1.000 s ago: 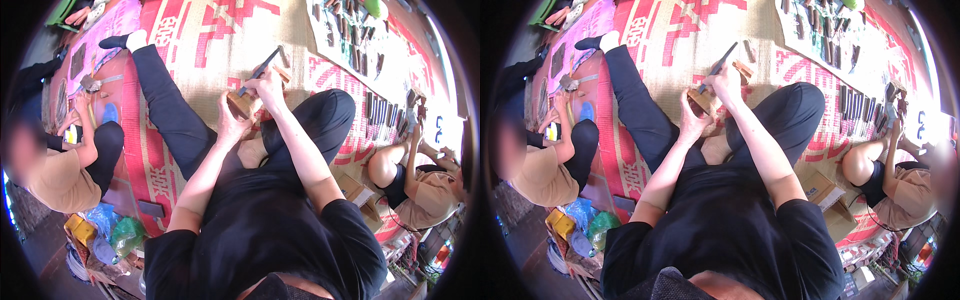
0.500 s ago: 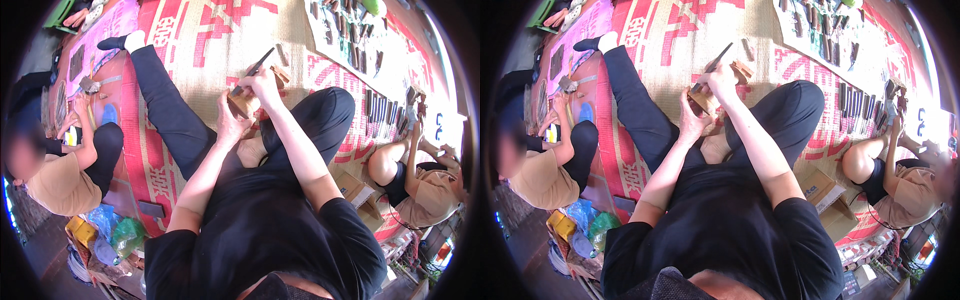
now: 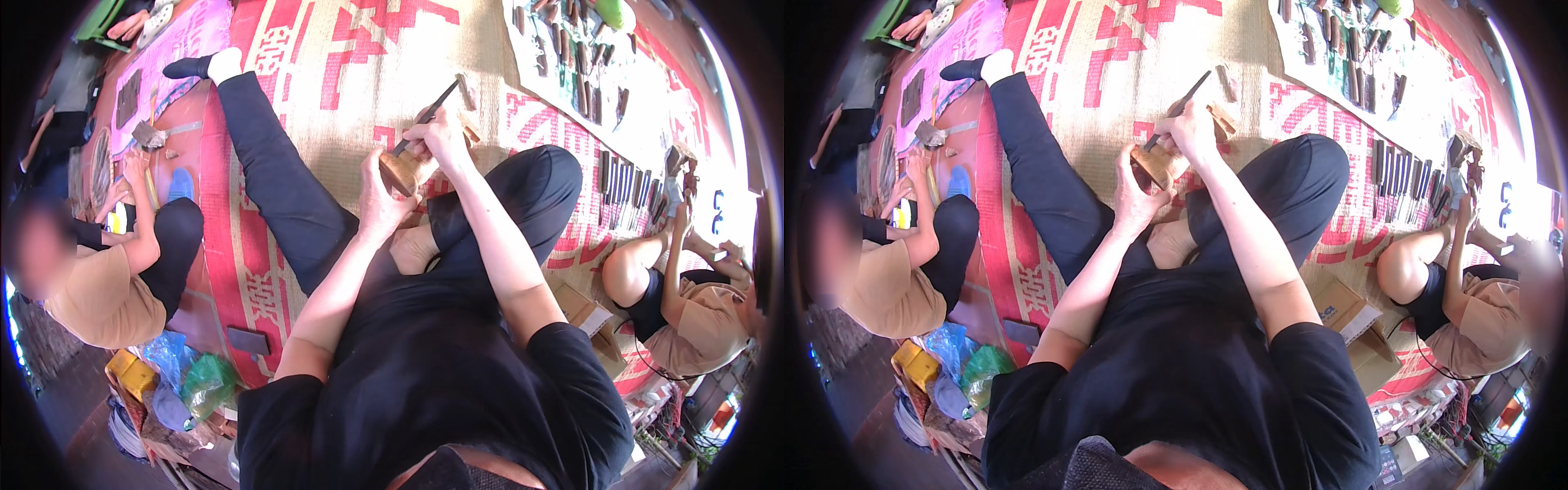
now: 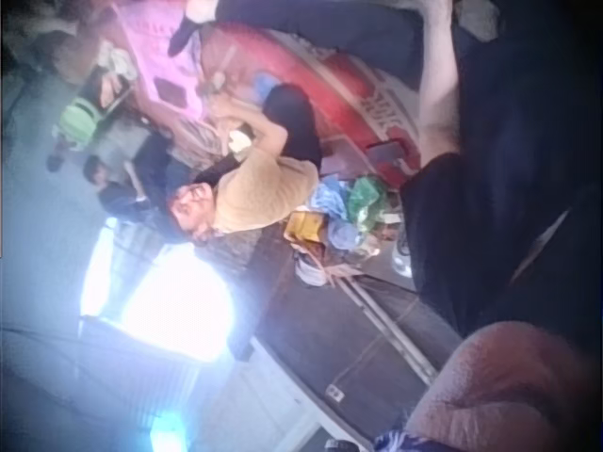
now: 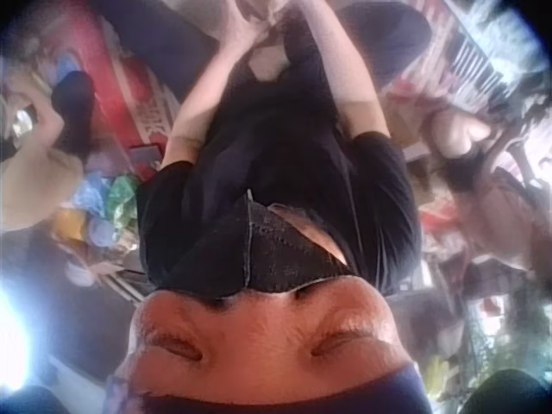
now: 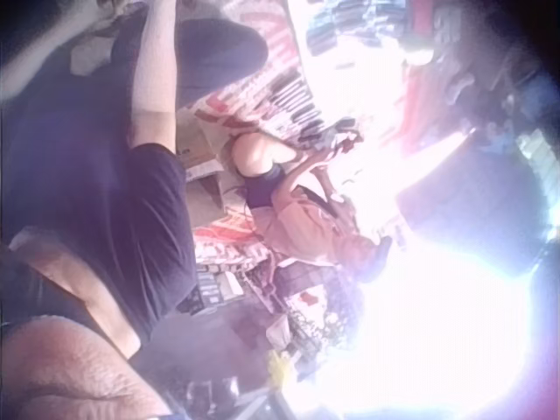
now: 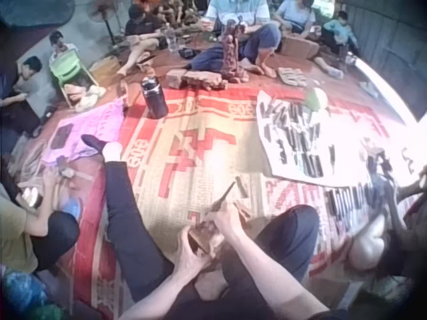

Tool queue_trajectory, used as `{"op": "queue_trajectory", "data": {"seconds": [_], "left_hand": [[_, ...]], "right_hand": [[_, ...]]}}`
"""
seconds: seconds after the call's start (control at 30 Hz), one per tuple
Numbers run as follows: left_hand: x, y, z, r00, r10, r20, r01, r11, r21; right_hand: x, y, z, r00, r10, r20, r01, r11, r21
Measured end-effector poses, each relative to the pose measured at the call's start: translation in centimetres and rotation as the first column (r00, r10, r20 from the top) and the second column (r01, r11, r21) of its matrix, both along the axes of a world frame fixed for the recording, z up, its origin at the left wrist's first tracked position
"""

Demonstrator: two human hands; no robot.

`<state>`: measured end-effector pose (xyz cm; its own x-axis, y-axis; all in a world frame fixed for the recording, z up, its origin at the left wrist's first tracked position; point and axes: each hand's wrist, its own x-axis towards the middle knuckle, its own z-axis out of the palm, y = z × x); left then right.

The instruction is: The person sits on a mat and carves a small, light-colored wooden object using a chisel held in the right hand. They rotate the object frequently to work on different sides, while other people in the background perform similar carving tasks.

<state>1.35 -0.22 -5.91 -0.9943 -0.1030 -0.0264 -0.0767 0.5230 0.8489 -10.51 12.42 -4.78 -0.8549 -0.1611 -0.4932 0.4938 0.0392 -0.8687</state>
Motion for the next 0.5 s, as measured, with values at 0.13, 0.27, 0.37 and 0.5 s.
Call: {"op": "queue_trajectory", "data": {"seconds": [0.13,0.27,0.37,0.5], "left_hand": [[-0.1,-0.1,-0.1,0.998,0.011,0.06,-0.018,0.992,0.125],[-0.1,-0.2,-0.2,0.997,0.023,0.073,-0.03,0.994,0.103],[-0.2,0.0,0.0,1.0,0.001,0.008,-0.001,1.0,0.028],[-0.3,-0.1,-0.5,0.998,0.01,0.067,-0.017,0.993,0.116]], "right_hand": [[0.3,-1.2,0.9,0.991,-0.108,-0.077,0.104,0.993,-0.058],[0.5,-1.3,1.0,0.997,-0.051,0.062,0.055,0.996,-0.07],[-0.1,-0.1,-0.3,0.997,-0.065,-0.029,0.065,0.998,-0.014],[0.0,-0.8,0.3,0.994,-0.106,-0.019,0.103,0.989,-0.109]]}}
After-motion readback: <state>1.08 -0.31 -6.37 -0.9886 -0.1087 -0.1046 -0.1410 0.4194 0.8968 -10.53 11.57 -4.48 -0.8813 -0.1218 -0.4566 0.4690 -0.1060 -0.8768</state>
